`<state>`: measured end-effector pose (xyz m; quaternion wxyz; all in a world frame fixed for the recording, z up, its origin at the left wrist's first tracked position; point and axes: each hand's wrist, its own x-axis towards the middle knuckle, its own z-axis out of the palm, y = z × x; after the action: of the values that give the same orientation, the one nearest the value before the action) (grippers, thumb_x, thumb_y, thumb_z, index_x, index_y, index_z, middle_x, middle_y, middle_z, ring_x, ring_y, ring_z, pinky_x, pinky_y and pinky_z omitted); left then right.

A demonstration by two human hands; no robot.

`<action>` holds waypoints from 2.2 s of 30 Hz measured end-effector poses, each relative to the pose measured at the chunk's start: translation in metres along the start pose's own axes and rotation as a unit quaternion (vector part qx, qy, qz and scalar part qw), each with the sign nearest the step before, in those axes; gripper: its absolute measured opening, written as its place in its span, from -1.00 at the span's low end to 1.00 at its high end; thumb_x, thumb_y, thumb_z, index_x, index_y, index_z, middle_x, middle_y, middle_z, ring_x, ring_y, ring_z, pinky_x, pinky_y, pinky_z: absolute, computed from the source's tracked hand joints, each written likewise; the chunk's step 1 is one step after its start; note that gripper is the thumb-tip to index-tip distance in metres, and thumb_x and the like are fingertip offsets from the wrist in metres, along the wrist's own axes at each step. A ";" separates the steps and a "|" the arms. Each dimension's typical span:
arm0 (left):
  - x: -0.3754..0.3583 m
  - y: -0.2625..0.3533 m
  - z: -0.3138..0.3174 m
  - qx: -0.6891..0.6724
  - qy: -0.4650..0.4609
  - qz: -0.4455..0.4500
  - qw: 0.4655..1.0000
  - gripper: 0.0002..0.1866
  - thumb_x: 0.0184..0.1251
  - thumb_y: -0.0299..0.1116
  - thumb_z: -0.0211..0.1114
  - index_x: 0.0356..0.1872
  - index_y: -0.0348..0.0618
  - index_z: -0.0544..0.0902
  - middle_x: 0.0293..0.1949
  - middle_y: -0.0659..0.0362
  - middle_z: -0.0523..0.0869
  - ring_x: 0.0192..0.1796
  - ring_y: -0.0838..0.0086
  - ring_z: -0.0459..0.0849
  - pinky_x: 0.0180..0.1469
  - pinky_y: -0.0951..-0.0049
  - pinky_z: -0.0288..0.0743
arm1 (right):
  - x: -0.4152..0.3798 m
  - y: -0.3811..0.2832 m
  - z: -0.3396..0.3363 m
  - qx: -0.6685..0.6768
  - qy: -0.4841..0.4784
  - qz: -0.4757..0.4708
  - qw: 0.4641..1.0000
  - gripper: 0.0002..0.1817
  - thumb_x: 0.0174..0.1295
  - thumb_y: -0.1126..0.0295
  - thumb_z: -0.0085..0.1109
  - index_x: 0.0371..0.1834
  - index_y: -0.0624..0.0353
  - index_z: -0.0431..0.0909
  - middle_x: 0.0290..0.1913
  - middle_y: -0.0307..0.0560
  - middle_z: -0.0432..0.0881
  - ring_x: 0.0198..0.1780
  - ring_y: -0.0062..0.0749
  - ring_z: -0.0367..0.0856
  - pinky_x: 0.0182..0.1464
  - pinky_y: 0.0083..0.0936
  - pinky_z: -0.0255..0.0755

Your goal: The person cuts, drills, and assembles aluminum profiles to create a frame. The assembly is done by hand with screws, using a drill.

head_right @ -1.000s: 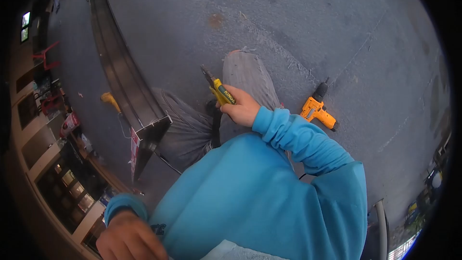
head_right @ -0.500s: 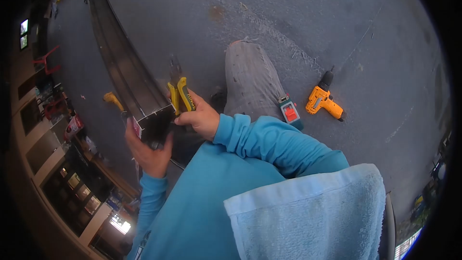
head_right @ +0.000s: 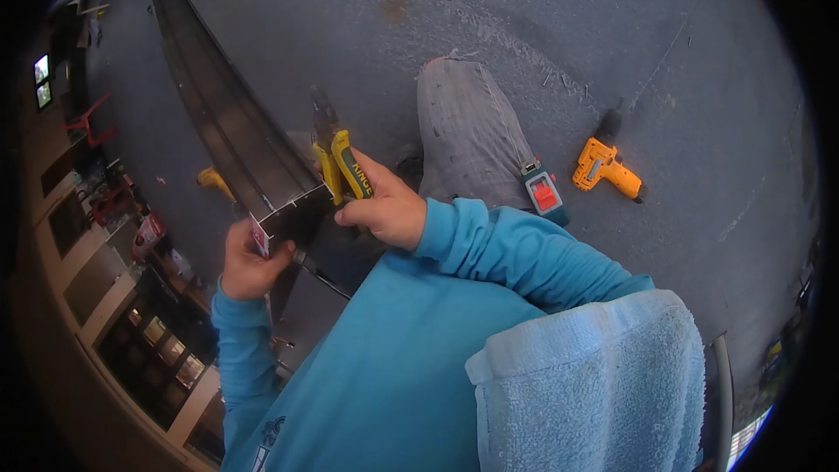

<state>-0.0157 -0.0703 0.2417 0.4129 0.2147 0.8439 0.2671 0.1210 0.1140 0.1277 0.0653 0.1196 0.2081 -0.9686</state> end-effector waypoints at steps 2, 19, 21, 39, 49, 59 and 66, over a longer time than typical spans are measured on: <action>-0.005 -0.014 -0.018 0.052 -0.043 -0.003 0.998 -0.75 0.00 -0.63 0.34 -0.24 -0.28 0.57 -0.39 0.23 0.57 -0.33 0.56 0.51 -0.26 0.52 0.38 | -0.003 -0.003 -0.009 -0.067 -0.002 -0.020 0.998 -0.34 0.07 0.59 0.07 0.34 0.20 0.24 0.14 -0.04 0.42 0.10 -0.42 0.43 0.12 -0.47 0.38; 0.055 0.063 -0.020 -0.410 0.073 -0.134 0.899 -0.27 0.26 0.04 0.37 0.25 -0.30 0.35 0.12 0.03 0.56 0.18 0.36 0.55 0.22 0.33 0.43 | 0.113 -0.051 -0.002 0.097 -0.114 0.241 0.959 -0.48 0.08 0.45 0.32 0.11 0.42 0.39 -0.07 0.06 0.62 -0.12 -0.35 0.67 -0.01 -0.44 0.61; 0.068 0.066 -0.014 -0.399 0.096 -0.140 0.901 -0.48 0.29 -0.25 0.35 0.16 -0.34 0.42 0.01 0.03 0.61 0.03 0.36 0.64 0.15 0.32 0.52 | 0.118 -0.058 0.001 0.045 -0.118 0.245 0.961 -0.47 0.07 0.46 0.31 0.11 0.42 0.39 -0.05 0.10 0.62 -0.09 -0.30 0.68 0.02 -0.40 0.61; 0.076 0.076 -0.007 -0.455 0.119 -0.199 0.860 -0.61 0.02 -0.67 0.12 -0.02 -0.42 0.49 -0.17 0.00 0.67 -0.16 0.27 0.72 0.02 0.25 0.66 | 0.092 -0.097 -0.014 -0.256 -0.010 0.167 0.952 -0.49 0.17 0.44 0.15 0.22 0.33 0.38 0.01 0.07 0.60 0.05 -0.31 0.55 0.14 -0.44 0.41; 0.076 0.074 -0.004 -0.459 0.142 -0.192 0.856 -0.68 0.03 -0.68 0.12 -0.11 -0.41 0.51 -0.27 0.03 0.68 -0.26 0.30 0.72 -0.08 0.25 0.70 | -0.041 -0.077 -0.030 0.105 -0.155 0.299 0.936 -0.45 0.12 0.56 0.04 0.26 0.30 0.33 -0.13 -0.02 0.62 -0.32 -0.63 0.50 -0.24 -0.70 0.45; 0.073 0.062 -0.006 -0.447 0.152 -0.200 0.858 -0.90 0.07 -0.65 0.14 -0.37 -0.32 0.54 -0.39 0.08 0.65 -0.35 0.35 0.70 -0.12 0.29 0.69 | -0.037 -0.048 -0.033 0.170 -0.236 0.347 0.891 -0.43 0.10 0.58 0.02 0.27 0.30 0.29 -0.09 0.05 0.63 -0.39 -0.66 0.49 -0.33 -0.72 0.54; 0.072 0.063 -0.004 -0.450 0.155 -0.204 0.856 -0.81 0.08 -0.65 0.13 -0.24 -0.32 0.50 -0.34 0.07 0.65 -0.32 0.33 0.71 -0.11 0.27 0.70 | -0.030 -0.055 -0.034 0.167 -0.261 0.359 0.880 -0.41 0.11 0.51 0.03 0.30 0.32 0.26 -0.05 0.07 0.62 -0.34 -0.64 0.52 -0.29 -0.68 0.58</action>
<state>-0.0512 0.0192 0.2417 0.3737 -0.2154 0.7098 0.5569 0.1471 0.1801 0.1268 0.4398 -0.0617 -0.0387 -0.8951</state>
